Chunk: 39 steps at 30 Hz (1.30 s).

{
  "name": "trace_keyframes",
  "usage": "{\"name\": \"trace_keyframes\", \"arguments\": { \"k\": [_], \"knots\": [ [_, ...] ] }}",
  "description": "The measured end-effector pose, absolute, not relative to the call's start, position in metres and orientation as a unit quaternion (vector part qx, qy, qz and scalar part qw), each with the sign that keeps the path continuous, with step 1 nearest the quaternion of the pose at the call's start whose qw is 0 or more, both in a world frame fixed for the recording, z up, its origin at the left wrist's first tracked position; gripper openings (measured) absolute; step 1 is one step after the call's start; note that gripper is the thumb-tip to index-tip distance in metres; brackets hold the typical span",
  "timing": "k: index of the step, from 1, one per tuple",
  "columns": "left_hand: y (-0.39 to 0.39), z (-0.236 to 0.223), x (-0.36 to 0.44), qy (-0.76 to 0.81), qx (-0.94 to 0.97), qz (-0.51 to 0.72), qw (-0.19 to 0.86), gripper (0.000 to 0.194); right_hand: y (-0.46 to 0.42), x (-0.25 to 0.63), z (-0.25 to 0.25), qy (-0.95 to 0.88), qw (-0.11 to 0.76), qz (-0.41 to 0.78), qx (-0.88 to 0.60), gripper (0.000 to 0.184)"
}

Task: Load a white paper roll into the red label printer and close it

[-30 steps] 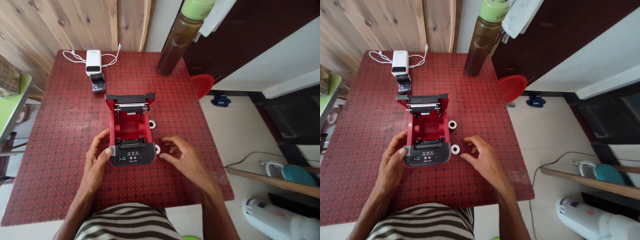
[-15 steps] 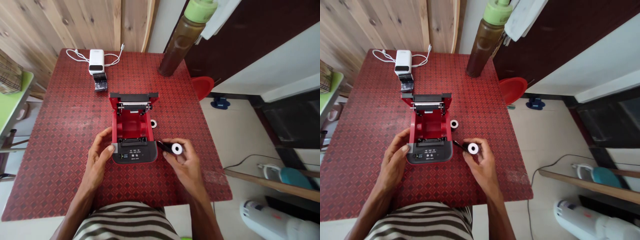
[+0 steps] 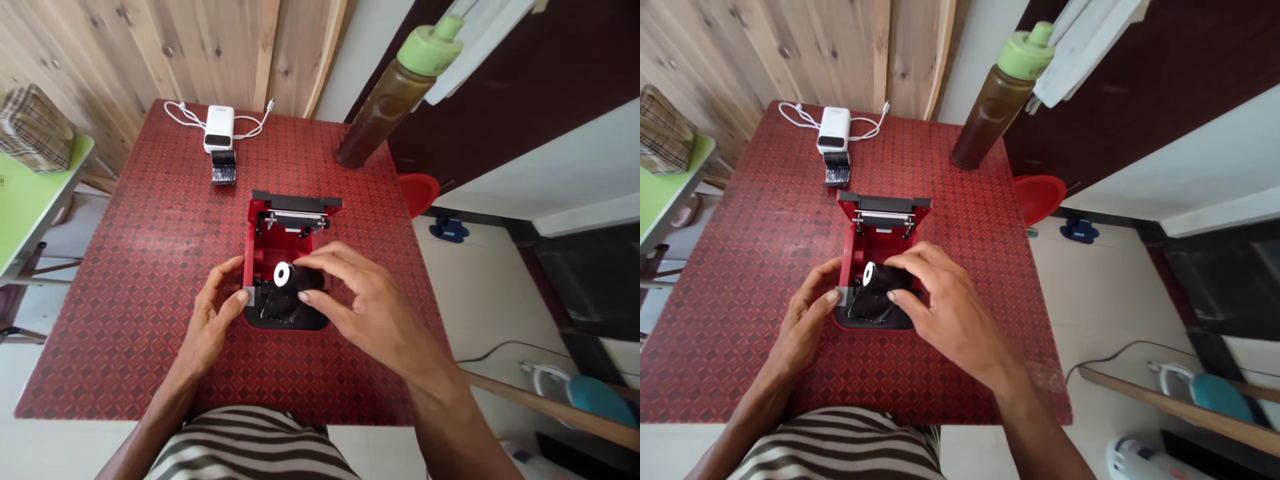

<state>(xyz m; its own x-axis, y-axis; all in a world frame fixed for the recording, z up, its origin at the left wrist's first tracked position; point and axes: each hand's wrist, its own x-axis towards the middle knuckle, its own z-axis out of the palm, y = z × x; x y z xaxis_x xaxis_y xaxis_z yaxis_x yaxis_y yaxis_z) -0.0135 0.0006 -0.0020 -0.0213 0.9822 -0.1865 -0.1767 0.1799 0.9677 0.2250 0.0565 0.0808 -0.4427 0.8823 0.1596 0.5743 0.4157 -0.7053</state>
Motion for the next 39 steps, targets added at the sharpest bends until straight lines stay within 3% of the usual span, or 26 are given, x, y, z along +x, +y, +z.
{"name": "trace_keyframes", "arguments": {
  "k": [8, 18, 30, 39],
  "knots": [
    [0.001, 0.005, -0.012, 0.508, 0.389, 0.498, 0.585, 0.056, 0.075, 0.187, 0.075, -0.852, 0.069, 0.093, -0.511, 0.017],
    [0.001, 0.006, -0.011, 0.512, 0.382, 0.492, 0.591, 0.057, 0.068, 0.179, 0.077, -0.837, 0.087, 0.084, -0.534, 0.017],
    [0.002, 0.007, -0.012, 0.514, 0.386, 0.495, 0.584, 0.057, 0.086, 0.175, 0.068, -0.831, 0.0, 0.122, -0.543, 0.019],
    [0.003, 0.01, -0.012, 0.516, 0.385, 0.49, 0.588, 0.056, 0.091, 0.177, 0.061, -0.853, 0.011, 0.097, -0.513, 0.02]
  ]
}}
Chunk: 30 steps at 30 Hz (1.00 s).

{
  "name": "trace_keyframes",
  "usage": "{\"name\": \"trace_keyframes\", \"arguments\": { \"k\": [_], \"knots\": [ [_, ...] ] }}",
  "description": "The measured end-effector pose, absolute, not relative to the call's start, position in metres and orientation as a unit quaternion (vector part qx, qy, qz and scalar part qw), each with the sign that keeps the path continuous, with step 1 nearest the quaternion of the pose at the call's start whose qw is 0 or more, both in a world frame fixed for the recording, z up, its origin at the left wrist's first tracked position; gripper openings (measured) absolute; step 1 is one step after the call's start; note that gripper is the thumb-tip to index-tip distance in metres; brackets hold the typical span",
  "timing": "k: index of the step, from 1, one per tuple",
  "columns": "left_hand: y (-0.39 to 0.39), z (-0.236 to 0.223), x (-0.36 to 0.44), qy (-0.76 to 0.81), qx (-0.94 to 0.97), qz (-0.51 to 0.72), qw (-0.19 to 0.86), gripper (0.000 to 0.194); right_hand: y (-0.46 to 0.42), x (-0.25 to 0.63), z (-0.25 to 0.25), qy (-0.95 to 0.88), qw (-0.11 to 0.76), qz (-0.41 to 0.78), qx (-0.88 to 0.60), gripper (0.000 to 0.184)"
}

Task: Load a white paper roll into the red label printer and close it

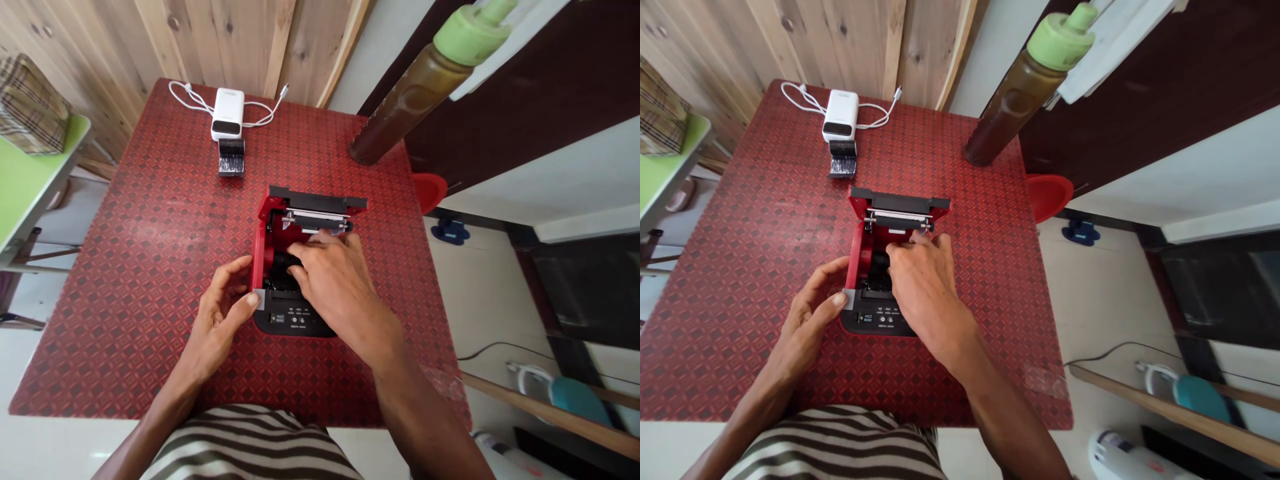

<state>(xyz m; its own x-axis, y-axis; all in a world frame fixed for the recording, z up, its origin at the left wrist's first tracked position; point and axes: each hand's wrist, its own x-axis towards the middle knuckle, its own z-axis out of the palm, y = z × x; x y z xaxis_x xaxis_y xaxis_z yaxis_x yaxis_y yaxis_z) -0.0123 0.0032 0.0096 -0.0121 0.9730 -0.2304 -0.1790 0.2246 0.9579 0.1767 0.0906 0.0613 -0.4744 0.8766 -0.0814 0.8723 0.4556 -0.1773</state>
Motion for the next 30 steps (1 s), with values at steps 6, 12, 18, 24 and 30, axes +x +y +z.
{"name": "trace_keyframes", "arguments": {
  "k": [6, 12, 18, 24, 30],
  "knots": [
    [0.003, 0.009, -0.013, 0.515, 0.386, 0.488, 0.59, 0.055, 0.08, 0.199, 0.078, -0.861, 0.093, 0.168, -0.472, 0.025],
    [0.002, 0.006, -0.013, 0.516, 0.387, 0.492, 0.585, 0.056, 0.089, 0.21, 0.084, -0.91, 0.048, 0.182, -0.369, 0.029],
    [0.003, 0.007, -0.014, 0.524, 0.391, 0.482, 0.583, 0.056, 0.104, 0.2, 0.089, -0.914, -0.022, 0.212, -0.346, 0.031],
    [0.003, 0.005, -0.015, 0.524, 0.389, 0.489, 0.578, 0.055, 0.115, 0.205, 0.079, -0.907, -0.012, 0.289, -0.306, 0.031],
    [0.001, 0.002, -0.015, 0.524, 0.381, 0.487, 0.586, 0.057, 0.102, 0.219, 0.071, -0.903, 0.101, 0.274, -0.314, 0.023]
  ]
}}
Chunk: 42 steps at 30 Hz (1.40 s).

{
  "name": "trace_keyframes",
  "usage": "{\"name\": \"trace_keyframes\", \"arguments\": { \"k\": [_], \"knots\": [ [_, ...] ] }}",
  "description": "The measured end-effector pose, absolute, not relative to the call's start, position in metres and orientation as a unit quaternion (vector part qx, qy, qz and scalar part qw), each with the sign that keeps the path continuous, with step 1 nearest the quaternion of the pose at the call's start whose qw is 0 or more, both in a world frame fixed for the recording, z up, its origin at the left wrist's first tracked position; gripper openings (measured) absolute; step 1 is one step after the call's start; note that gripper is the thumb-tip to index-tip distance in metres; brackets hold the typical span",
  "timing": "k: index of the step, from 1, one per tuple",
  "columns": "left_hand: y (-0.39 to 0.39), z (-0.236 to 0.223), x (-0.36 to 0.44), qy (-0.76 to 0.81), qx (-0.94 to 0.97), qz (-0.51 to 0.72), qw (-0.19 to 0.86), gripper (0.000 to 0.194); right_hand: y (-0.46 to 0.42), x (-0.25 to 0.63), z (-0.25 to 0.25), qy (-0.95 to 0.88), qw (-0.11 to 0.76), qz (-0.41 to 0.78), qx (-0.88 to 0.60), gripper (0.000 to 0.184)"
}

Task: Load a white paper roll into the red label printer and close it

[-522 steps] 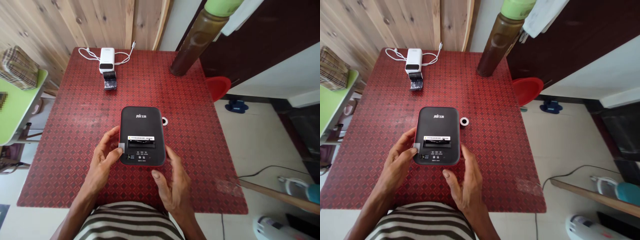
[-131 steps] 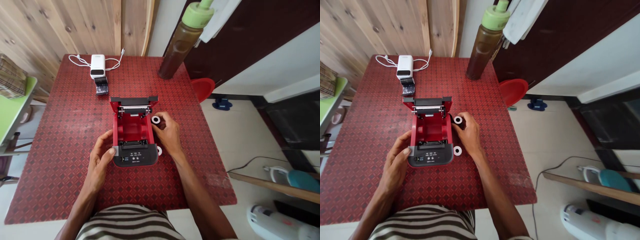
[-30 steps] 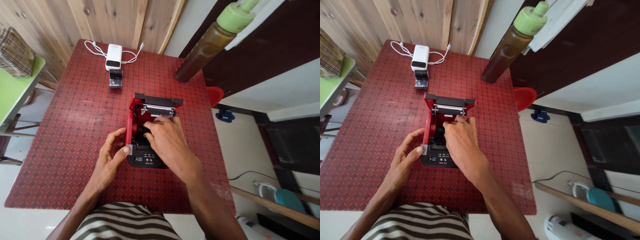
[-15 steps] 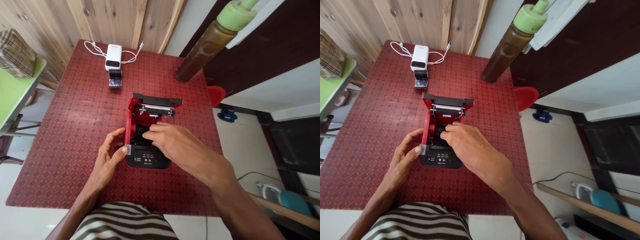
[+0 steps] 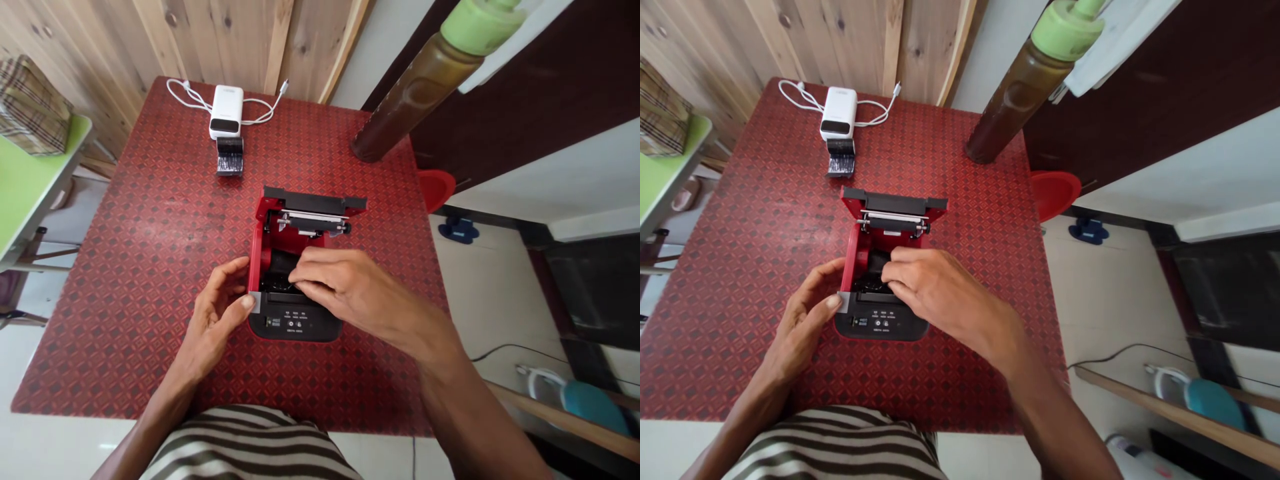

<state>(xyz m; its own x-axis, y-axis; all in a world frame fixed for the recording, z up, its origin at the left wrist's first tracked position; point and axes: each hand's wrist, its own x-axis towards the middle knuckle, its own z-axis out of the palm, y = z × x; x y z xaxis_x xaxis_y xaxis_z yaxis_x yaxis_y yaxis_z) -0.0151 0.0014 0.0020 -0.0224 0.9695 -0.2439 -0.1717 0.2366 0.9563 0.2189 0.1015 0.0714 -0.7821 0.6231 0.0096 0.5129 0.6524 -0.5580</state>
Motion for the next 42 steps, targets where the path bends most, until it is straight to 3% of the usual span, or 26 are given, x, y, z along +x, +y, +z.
{"name": "trace_keyframes", "arguments": {
  "k": [6, 16, 21, 29, 42],
  "knots": [
    [0.002, 0.011, -0.019, 0.525, 0.382, 0.475, 0.594, 0.054, 0.069, 0.226, 0.064, -0.88, 0.204, 0.182, -0.388, 0.028],
    [0.081, 0.039, -0.022, 0.524, 0.5, 0.534, 0.436, 0.05, 0.05, 0.222, 0.069, -0.901, 0.196, -0.005, -0.387, 0.036],
    [0.111, 0.041, -0.009, 0.483, 0.535, 0.533, 0.443, 0.048, 0.042, 0.222, 0.073, -0.906, 0.177, -0.01, -0.384, 0.031],
    [0.112, 0.043, -0.005, 0.485, 0.533, 0.533, 0.445, 0.039, 0.039, 0.212, 0.074, -0.883, 0.149, 0.095, -0.435, 0.027],
    [0.114, 0.039, -0.007, 0.46, 0.536, 0.543, 0.453, 0.043, 0.054, 0.198, 0.07, -0.896, 0.105, 0.017, -0.431, 0.035]
  ]
}}
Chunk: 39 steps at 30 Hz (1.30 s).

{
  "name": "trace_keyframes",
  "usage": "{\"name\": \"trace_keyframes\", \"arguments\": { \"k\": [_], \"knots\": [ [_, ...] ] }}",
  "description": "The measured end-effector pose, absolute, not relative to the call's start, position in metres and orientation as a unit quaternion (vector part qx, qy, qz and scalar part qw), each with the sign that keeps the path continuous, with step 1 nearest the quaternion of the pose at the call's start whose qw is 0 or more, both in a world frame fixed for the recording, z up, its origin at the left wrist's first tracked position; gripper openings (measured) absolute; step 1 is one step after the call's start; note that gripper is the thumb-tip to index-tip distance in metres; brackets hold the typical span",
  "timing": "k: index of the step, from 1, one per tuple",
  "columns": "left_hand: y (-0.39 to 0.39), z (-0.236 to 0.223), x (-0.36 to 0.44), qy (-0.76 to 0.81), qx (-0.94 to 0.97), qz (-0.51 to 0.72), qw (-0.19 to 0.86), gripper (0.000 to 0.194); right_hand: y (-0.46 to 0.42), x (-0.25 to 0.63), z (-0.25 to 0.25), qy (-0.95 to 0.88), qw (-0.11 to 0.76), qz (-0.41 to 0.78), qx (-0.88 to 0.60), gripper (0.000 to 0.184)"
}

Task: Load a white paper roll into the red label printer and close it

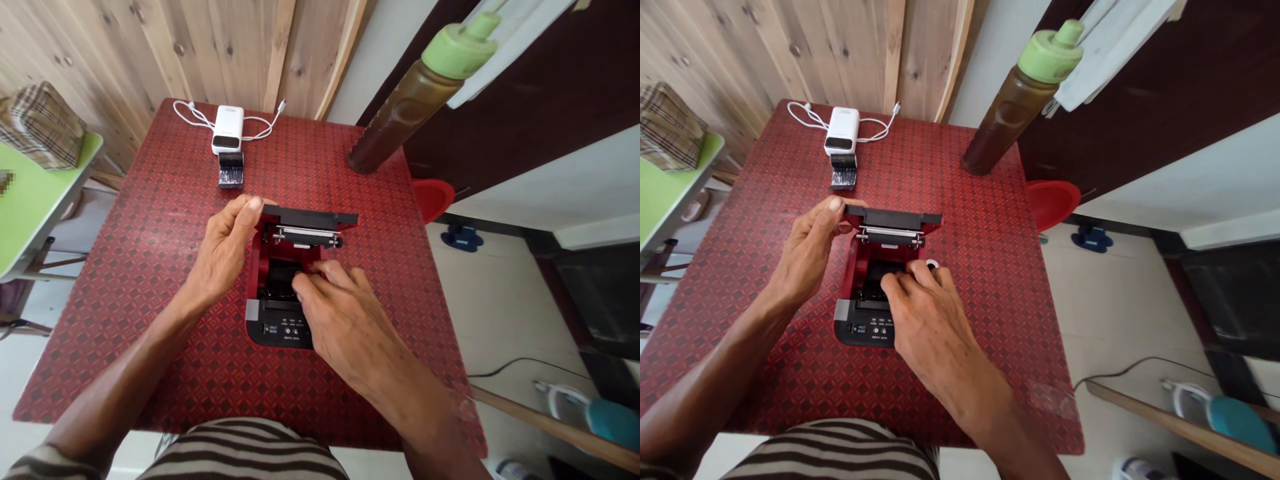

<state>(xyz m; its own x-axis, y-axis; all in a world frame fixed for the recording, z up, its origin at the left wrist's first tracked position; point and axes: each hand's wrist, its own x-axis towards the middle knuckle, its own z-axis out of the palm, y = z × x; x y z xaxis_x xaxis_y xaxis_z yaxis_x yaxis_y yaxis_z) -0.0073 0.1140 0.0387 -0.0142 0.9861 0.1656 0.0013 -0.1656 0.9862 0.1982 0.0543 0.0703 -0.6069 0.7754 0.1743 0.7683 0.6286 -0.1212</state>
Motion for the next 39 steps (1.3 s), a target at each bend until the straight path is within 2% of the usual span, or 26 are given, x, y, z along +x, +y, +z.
{"name": "trace_keyframes", "arguments": {
  "k": [4, 12, 17, 22, 28, 33, 39],
  "knots": [
    [0.115, 0.04, -0.007, 0.471, 0.532, 0.545, 0.446, 0.044, 0.055, 0.201, 0.066, -0.908, 0.113, -0.001, -0.403, 0.034],
    [0.099, 0.04, -0.013, 0.473, 0.502, 0.528, 0.495, 0.019, 0.038, 0.211, 0.072, -0.901, 0.231, 0.02, -0.367, 0.021],
    [0.071, 0.029, -0.019, 0.489, 0.442, 0.517, 0.547, 0.051, 0.021, 0.219, 0.061, -0.874, 0.302, 0.036, -0.379, 0.021],
    [0.05, 0.026, -0.014, 0.474, 0.414, 0.507, 0.59, 0.067, 0.014, 0.221, 0.047, -0.863, 0.335, 0.034, -0.376, 0.024],
    [0.038, 0.018, -0.009, 0.466, 0.407, 0.508, 0.599, 0.07, 0.014, 0.22, 0.046, -0.857, 0.343, 0.029, -0.385, 0.025],
    [0.033, 0.017, -0.007, 0.468, 0.414, 0.506, 0.595, 0.069, 0.014, 0.218, 0.048, -0.844, 0.328, 0.022, -0.424, 0.016],
    [0.03, 0.017, -0.003, 0.47, 0.418, 0.513, 0.584, 0.068, 0.013, 0.216, 0.047, -0.836, 0.321, 0.042, -0.443, 0.015]
  ]
}}
